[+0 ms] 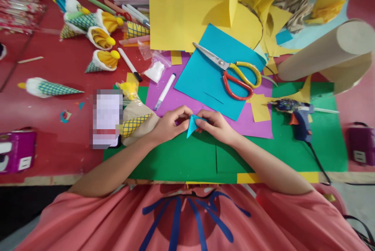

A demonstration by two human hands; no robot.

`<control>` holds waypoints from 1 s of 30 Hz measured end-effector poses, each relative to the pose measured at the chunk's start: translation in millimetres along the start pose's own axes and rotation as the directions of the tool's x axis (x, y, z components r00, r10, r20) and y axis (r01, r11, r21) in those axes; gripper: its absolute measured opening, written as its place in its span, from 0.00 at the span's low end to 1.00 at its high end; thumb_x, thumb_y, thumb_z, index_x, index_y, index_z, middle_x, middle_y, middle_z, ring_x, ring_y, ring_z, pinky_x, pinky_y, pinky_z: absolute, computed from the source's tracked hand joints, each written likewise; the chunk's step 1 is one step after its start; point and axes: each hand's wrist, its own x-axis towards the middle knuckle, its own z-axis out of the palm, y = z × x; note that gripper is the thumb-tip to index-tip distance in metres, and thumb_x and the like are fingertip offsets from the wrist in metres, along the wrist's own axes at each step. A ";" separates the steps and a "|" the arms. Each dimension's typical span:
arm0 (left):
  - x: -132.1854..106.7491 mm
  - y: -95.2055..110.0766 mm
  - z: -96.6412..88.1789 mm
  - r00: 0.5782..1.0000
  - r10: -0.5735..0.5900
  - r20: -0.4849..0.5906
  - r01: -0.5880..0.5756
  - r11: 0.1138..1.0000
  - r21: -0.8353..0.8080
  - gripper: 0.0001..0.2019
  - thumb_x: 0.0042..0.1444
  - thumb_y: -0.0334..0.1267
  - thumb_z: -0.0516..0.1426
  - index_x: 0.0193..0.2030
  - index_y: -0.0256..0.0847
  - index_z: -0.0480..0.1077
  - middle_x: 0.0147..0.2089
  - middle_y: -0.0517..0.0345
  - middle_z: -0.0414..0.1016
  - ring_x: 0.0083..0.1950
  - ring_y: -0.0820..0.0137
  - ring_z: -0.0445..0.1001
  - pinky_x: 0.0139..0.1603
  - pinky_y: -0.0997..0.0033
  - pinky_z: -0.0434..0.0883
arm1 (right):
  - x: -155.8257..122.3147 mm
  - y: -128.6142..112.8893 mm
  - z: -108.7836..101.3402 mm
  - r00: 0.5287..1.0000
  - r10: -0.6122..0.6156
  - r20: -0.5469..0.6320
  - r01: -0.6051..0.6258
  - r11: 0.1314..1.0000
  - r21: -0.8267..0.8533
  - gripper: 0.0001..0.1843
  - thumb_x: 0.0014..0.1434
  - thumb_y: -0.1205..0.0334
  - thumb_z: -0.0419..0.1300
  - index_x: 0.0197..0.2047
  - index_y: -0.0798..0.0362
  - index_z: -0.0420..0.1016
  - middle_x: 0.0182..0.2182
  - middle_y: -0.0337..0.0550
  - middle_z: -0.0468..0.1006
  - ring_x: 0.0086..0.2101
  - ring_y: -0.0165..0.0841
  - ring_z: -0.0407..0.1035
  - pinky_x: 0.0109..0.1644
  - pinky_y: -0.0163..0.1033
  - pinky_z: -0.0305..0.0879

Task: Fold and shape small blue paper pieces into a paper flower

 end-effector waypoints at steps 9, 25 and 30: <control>-2.7 4.2 0.1 0.983 0.086 -0.163 -0.076 0.995 0.068 0.07 0.55 0.34 0.55 0.41 0.39 0.70 0.39 0.56 0.77 0.37 0.73 0.76 0.37 0.76 0.73 | 2.9 0.8 -0.4 0.984 0.093 -0.152 -0.070 0.986 0.149 0.16 0.56 0.50 0.62 0.36 0.55 0.70 0.27 0.36 0.71 0.24 0.24 0.63 0.26 0.31 0.60; -1.7 -5.1 2.2 0.920 0.172 -0.352 -0.113 0.977 0.181 0.05 0.55 0.37 0.60 0.37 0.40 0.74 0.37 0.58 0.80 0.40 0.71 0.77 0.45 0.72 0.75 | -0.5 4.4 3.1 0.946 -0.114 -0.302 0.165 0.974 0.152 0.14 0.64 0.55 0.55 0.51 0.48 0.64 0.35 0.39 0.72 0.32 0.28 0.69 0.36 0.36 0.67; -2.0 -12.9 5.2 0.904 0.205 -0.375 -0.143 0.972 0.186 0.06 0.55 0.40 0.61 0.37 0.42 0.75 0.36 0.59 0.81 0.38 0.72 0.79 0.42 0.74 0.76 | 1.6 11.1 4.5 0.934 -0.234 -0.270 0.223 0.972 -0.073 0.11 0.58 0.58 0.62 0.43 0.52 0.70 0.37 0.42 0.74 0.34 0.29 0.68 0.40 0.37 0.67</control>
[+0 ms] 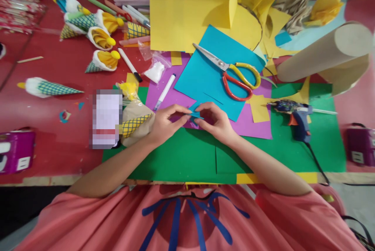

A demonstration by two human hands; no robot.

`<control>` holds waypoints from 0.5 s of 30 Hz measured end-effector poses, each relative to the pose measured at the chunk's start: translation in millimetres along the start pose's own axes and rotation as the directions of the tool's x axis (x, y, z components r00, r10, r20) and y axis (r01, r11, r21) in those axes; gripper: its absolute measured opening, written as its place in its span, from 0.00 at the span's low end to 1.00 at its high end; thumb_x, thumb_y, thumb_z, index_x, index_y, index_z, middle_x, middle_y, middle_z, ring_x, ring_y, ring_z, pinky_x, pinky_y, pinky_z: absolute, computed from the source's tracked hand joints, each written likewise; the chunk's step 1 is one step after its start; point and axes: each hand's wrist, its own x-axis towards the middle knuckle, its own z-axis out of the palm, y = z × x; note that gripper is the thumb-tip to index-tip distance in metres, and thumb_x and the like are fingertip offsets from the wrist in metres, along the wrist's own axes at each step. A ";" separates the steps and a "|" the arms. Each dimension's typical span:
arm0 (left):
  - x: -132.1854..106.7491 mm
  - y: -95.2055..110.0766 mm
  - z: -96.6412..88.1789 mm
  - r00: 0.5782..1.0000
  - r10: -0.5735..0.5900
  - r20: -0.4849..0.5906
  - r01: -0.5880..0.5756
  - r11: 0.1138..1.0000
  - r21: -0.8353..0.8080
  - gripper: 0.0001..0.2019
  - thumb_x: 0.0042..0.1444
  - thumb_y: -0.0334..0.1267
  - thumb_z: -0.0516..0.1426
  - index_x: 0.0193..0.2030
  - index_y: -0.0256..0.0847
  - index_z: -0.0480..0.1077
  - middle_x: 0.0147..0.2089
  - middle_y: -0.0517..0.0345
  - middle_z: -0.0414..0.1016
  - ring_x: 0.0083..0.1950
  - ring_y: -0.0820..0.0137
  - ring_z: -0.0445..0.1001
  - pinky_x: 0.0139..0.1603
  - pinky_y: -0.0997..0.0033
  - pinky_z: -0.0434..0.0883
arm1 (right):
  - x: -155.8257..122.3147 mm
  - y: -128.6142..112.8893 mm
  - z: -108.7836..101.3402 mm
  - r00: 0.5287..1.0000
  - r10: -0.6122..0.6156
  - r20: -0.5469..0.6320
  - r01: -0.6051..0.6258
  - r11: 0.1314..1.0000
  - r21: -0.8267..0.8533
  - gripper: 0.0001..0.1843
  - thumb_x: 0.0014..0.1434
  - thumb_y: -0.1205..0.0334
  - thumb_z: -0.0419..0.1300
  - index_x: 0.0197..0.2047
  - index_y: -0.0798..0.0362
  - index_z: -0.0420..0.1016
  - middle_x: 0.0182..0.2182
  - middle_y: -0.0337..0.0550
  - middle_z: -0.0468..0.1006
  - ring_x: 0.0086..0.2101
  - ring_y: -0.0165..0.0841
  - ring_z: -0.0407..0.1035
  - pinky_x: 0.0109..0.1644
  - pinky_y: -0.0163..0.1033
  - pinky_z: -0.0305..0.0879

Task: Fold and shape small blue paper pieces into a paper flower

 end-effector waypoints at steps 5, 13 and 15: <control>0.2 4.7 1.6 1.000 0.010 0.014 -0.009 1.000 -0.023 0.06 0.54 0.39 0.61 0.38 0.41 0.74 0.36 0.59 0.81 0.36 0.73 0.79 0.39 0.77 0.76 | 2.8 1.5 1.8 0.997 0.023 -0.078 -0.024 1.000 -0.005 0.10 0.56 0.55 0.64 0.35 0.52 0.72 0.30 0.40 0.75 0.31 0.29 0.68 0.37 0.37 0.67; -1.7 0.5 1.7 1.000 0.003 0.002 -0.003 1.000 -0.031 0.04 0.55 0.38 0.61 0.35 0.41 0.73 0.34 0.60 0.79 0.36 0.75 0.79 0.39 0.79 0.75 | 3.6 -3.7 4.1 0.973 0.207 -0.105 -0.188 0.968 0.168 0.17 0.50 0.49 0.67 0.29 0.52 0.69 0.23 0.35 0.68 0.23 0.26 0.63 0.28 0.35 0.62; -2.1 -0.2 1.8 1.000 -0.010 0.006 0.010 1.000 -0.030 0.05 0.55 0.39 0.61 0.34 0.40 0.72 0.33 0.60 0.79 0.36 0.75 0.78 0.39 0.78 0.75 | 4.3 -2.8 4.8 0.967 0.233 -0.101 -0.207 0.954 0.216 0.17 0.49 0.49 0.68 0.29 0.52 0.68 0.23 0.34 0.67 0.23 0.25 0.61 0.26 0.34 0.61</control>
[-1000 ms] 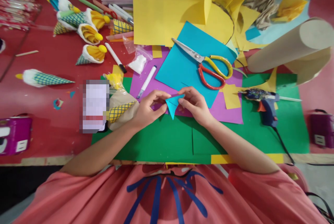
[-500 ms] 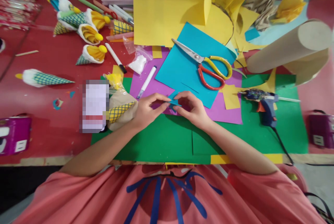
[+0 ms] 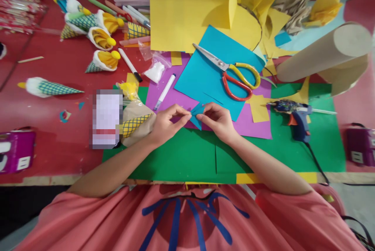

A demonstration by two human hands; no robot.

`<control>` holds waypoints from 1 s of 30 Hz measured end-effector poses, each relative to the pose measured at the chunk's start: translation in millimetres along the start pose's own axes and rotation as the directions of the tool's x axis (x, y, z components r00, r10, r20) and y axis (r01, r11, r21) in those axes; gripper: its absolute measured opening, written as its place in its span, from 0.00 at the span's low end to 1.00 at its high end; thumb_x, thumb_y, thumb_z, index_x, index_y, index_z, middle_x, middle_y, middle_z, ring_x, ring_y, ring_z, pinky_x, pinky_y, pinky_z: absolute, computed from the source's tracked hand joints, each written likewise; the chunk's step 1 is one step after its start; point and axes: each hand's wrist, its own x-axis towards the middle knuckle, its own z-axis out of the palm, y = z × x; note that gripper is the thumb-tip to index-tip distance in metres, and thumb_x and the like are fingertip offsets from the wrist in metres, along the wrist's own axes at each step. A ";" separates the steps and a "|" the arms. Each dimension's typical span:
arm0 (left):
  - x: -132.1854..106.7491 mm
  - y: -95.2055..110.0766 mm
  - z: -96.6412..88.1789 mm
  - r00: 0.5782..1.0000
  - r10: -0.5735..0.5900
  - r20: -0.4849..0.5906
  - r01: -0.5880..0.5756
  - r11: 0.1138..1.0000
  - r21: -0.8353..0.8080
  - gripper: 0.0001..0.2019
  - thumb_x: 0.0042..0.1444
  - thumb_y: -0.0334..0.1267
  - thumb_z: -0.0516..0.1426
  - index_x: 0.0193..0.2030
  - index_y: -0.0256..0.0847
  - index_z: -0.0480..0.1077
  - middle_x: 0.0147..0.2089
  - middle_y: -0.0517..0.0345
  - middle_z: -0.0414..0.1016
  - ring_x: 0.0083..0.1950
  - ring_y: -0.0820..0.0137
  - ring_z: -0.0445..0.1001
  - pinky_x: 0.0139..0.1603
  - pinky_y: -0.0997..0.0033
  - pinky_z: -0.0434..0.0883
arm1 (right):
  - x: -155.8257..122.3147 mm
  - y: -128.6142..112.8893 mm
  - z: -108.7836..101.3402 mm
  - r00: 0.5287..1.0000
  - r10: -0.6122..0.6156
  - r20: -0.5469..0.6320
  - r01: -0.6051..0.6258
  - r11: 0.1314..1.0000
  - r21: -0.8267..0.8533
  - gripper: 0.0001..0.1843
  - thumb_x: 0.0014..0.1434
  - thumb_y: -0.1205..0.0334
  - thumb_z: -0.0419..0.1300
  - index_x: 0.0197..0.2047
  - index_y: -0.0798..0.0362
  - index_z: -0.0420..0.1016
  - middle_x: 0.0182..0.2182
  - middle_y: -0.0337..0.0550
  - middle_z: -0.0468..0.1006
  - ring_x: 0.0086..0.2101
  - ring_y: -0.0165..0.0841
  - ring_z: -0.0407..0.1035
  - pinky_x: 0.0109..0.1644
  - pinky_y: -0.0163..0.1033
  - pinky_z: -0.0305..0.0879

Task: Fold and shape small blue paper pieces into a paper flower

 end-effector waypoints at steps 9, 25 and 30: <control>0.8 1.6 1.0 0.999 -0.038 0.019 0.039 0.999 -0.026 0.05 0.56 0.39 0.60 0.33 0.40 0.70 0.31 0.61 0.78 0.33 0.76 0.77 0.36 0.80 0.74 | 1.4 -2.6 3.3 1.000 -0.002 -0.005 0.002 0.996 0.084 0.19 0.48 0.53 0.70 0.26 0.52 0.62 0.19 0.30 0.64 0.20 0.22 0.57 0.23 0.31 0.56; 5.2 9.9 -2.1 0.962 -0.185 0.199 0.179 0.983 0.044 0.13 0.59 0.47 0.56 0.30 0.40 0.68 0.25 0.63 0.72 0.27 0.77 0.71 0.27 0.79 0.67 | 1.8 -2.4 1.1 0.999 0.025 0.026 -0.029 0.987 0.161 0.22 0.47 0.55 0.70 0.34 0.49 0.59 0.21 0.28 0.62 0.21 0.23 0.56 0.24 0.30 0.56; 3.3 7.9 -3.8 0.964 -0.173 0.201 0.167 0.985 0.045 0.15 0.61 0.46 0.54 0.27 0.39 0.67 0.21 0.65 0.70 0.22 0.79 0.67 0.24 0.80 0.64 | 2.7 -2.4 1.9 0.998 0.045 0.041 -0.050 0.988 0.148 0.27 0.48 0.54 0.70 0.45 0.48 0.60 0.23 0.29 0.64 0.22 0.24 0.58 0.25 0.31 0.57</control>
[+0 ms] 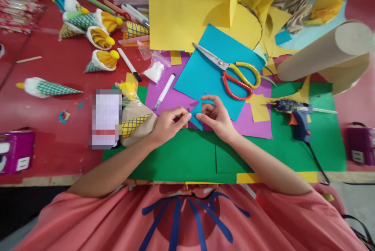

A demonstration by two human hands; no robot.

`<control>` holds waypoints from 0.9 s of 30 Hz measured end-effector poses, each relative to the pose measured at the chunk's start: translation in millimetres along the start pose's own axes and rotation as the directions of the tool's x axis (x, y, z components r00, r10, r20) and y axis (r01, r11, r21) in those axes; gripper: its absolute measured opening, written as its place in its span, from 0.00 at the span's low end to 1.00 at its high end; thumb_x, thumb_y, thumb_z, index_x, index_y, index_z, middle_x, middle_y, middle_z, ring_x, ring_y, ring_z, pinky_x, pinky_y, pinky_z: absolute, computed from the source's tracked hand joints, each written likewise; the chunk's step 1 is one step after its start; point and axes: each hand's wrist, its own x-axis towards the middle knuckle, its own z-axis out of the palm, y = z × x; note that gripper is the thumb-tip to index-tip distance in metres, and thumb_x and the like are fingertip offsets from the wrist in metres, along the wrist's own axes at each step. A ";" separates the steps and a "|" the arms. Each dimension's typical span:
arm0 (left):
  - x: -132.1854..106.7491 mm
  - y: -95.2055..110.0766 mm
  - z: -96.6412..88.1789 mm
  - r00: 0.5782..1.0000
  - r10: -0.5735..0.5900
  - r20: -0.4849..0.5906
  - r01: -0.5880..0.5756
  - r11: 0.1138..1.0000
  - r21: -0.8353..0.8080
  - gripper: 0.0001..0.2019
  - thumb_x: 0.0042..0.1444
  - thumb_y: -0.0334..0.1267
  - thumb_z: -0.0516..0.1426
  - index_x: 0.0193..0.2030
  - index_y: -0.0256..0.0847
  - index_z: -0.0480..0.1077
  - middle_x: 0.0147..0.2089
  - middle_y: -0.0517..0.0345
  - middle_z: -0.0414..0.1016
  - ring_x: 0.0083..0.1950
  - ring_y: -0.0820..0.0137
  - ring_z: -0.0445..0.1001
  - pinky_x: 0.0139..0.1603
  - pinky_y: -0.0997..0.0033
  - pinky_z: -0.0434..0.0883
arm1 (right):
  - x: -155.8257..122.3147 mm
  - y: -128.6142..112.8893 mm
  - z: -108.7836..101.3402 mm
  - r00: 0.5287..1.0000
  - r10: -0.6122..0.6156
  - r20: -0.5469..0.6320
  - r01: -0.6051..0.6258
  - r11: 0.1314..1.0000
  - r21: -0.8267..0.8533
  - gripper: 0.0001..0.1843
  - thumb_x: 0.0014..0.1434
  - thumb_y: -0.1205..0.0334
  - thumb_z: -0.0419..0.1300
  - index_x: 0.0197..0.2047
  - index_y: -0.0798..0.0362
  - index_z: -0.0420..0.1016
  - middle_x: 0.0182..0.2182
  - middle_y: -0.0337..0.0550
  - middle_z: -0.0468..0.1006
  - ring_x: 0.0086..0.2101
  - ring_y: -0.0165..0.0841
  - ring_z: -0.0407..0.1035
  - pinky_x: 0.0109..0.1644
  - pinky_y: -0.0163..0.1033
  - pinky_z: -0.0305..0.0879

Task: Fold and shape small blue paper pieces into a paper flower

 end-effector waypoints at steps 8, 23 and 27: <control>-1.3 -0.6 0.1 0.997 0.056 -0.051 -0.055 0.998 0.013 0.14 0.60 0.45 0.55 0.27 0.40 0.68 0.22 0.64 0.72 0.23 0.78 0.69 0.25 0.79 0.66 | -3.7 -4.8 -1.2 0.995 0.063 0.081 -0.040 0.964 -0.262 0.21 0.57 0.46 0.61 0.25 0.53 0.61 0.18 0.31 0.61 0.19 0.23 0.56 0.22 0.31 0.52; 1.3 -0.3 1.5 0.992 0.032 -0.126 -0.046 0.992 -0.118 0.12 0.55 0.46 0.60 0.30 0.39 0.69 0.23 0.63 0.74 0.23 0.78 0.72 0.23 0.81 0.69 | -3.4 -1.4 -3.2 0.983 -0.184 0.027 0.179 0.897 -0.403 0.17 0.57 0.49 0.62 0.26 0.53 0.69 0.22 0.37 0.69 0.25 0.27 0.61 0.29 0.35 0.59; 0.2 -3.7 2.3 0.987 0.027 -0.158 -0.058 0.979 -0.196 0.10 0.53 0.44 0.62 0.37 0.40 0.72 0.28 0.60 0.78 0.26 0.76 0.76 0.25 0.80 0.73 | -3.9 0.8 -5.8 0.969 -0.246 0.022 0.231 0.868 -0.440 0.11 0.56 0.54 0.64 0.28 0.52 0.75 0.24 0.39 0.73 0.28 0.31 0.66 0.34 0.38 0.64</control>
